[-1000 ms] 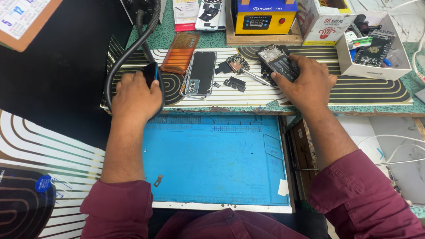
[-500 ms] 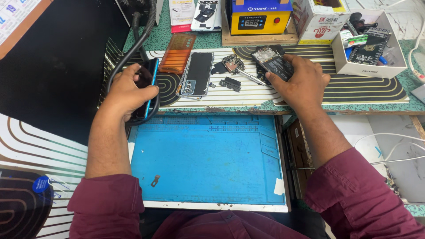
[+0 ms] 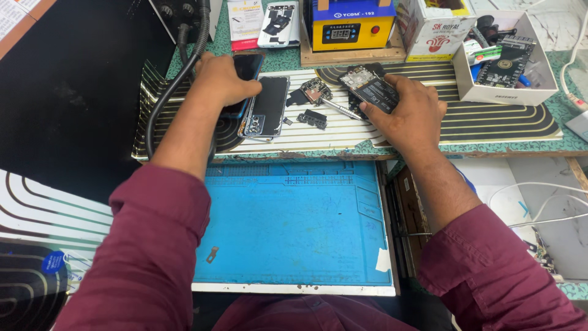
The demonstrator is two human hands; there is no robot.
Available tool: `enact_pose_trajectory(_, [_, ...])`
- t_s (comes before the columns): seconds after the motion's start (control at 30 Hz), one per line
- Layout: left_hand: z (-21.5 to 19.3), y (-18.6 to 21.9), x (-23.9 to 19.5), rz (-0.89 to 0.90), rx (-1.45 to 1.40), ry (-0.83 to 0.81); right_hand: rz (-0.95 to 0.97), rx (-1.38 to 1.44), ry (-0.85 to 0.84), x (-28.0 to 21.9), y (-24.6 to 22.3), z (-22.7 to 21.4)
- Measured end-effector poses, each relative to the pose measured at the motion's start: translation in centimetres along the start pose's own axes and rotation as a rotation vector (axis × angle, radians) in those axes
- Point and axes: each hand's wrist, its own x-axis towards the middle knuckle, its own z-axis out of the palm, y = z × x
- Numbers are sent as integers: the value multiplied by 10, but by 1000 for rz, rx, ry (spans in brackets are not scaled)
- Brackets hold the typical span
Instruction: The person disassembles a smartphone by removing screws and internal components. They use a screwdriver to loosen screws, then remove the motherboard and other parts. A heat gun is used to warm a component before further removal. The person handles the phone, battery, motherboard, and screws throughout the process.
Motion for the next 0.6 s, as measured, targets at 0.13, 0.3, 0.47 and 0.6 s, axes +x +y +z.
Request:
enact_pose_trajectory(0.13, [14,3,29,-23,62,57,27,-4,10,-2,2,0])
enact_pose_trajectory(0.3, [19,6,38,-99,123,13,44,-67,10,0,0,1])
enact_pose_trajectory(0.47, [6,7,35,29,121,97,52,-106,-27,0,-1,0])
enact_pose_trajectory(0.6, [-17,-10,49,168,-52,377,53,-98,-30,-1,-2,0])
